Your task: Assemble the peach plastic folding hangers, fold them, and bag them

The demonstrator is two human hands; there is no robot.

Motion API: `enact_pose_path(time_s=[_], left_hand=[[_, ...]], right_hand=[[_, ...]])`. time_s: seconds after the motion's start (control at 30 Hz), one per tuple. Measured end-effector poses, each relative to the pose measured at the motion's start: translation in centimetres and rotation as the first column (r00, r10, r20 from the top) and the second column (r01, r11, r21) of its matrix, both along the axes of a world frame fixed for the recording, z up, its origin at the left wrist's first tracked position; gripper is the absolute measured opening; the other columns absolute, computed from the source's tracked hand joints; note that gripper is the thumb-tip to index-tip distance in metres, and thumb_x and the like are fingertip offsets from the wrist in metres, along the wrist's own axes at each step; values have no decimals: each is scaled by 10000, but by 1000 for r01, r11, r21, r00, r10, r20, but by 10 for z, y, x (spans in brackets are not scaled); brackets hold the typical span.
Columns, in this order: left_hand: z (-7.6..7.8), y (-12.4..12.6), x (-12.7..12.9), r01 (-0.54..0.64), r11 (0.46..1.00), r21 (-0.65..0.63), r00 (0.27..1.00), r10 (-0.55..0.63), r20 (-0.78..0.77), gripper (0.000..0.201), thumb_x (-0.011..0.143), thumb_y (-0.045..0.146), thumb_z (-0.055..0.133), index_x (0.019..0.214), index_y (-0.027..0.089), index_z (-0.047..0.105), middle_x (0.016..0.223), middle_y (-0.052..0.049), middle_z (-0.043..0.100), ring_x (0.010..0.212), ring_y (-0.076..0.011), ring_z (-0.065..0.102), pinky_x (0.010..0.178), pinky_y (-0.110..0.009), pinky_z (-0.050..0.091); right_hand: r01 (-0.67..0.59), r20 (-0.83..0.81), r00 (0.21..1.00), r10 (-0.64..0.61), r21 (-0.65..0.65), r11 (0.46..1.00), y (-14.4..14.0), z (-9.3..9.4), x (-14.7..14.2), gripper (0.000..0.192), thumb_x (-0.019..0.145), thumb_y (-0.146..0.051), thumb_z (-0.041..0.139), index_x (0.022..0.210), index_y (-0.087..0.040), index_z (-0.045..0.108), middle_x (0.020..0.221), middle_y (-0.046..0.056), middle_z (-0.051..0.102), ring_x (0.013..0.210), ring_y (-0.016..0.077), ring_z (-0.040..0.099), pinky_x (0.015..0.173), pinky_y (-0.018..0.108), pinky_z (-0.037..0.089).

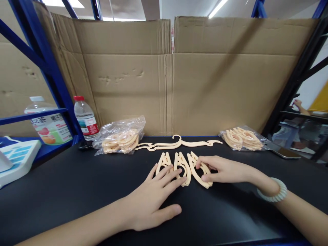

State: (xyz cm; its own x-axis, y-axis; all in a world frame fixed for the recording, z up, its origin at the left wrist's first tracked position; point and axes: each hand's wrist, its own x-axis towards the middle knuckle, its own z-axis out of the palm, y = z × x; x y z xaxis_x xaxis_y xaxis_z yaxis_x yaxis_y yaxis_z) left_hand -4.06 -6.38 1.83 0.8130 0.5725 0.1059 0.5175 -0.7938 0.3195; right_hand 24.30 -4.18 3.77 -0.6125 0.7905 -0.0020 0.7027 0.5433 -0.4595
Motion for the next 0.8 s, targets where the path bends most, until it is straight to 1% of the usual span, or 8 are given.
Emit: enact_pose_path(time_s=[0.1, 0.17, 0.23, 0.47, 0.6, 0.8], left_hand=[[8, 1, -3, 43, 999, -30, 998, -45, -49, 582, 910, 466, 465, 1449, 353, 277, 1540, -42, 248, 1416, -347, 156, 1100, -655, 63], [9, 2, -4, 40, 999, -21, 998, -41, -47, 577, 914, 471, 456, 1449, 353, 275, 1542, -48, 241, 1416, -347, 154, 1095, -661, 54], [9, 3, -5, 31, 999, -11, 999, -32, -43, 580, 911, 479, 459, 1447, 349, 283, 1540, -55, 245, 1414, -352, 160, 1089, -669, 57], [4, 9, -6, 7, 1000, 16, 997, -6, -72, 572, 916, 482, 443, 1446, 334, 286, 1537, -61, 263, 1420, -334, 155, 1096, -656, 49], [3, 11, -6, 6, 1000, 24, 997, -4, -75, 564, 912, 469, 453, 1435, 310, 313, 1536, -71, 269, 1420, -326, 168, 1099, -652, 34], [2, 13, -5, 13, 1000, 14, 1000, -13, 7, 528, 901, 420, 492, 1402, 298, 375, 1494, -70, 360, 1404, -316, 223, 1116, -620, 33]], right_hand=[[-5, 32, 999, 5, -1, 1000, -1, 0, 1, 506, 758, -494, 673, 1144, -193, 545, 862, 9, 570, 741, 159, 497, 665, 263, 407], [-22, 30, 999, 22, 21, 1000, 0, -2, 2, 604, 707, -526, 709, 1181, -190, 540, 913, 25, 578, 769, 170, 509, 699, 277, 421], [-29, 34, 999, 28, 45, 999, 1, -6, 2, 654, 679, -541, 725, 1196, -184, 541, 927, 32, 581, 777, 175, 513, 718, 284, 425], [-45, 3, 999, 45, 104, 994, 4, -9, -1, 618, 741, -539, 677, 1210, -163, 534, 846, 17, 554, 736, 159, 506, 675, 262, 398], [-41, 7, 999, 41, 118, 992, 5, -9, -3, 648, 729, -560, 681, 1217, -162, 528, 796, -2, 529, 699, 145, 489, 634, 244, 376], [-34, 31, 999, 31, 98, 995, 6, -9, 0, 663, 711, -575, 693, 1222, -190, 519, 689, -52, 437, 618, 119, 441, 566, 224, 319]])
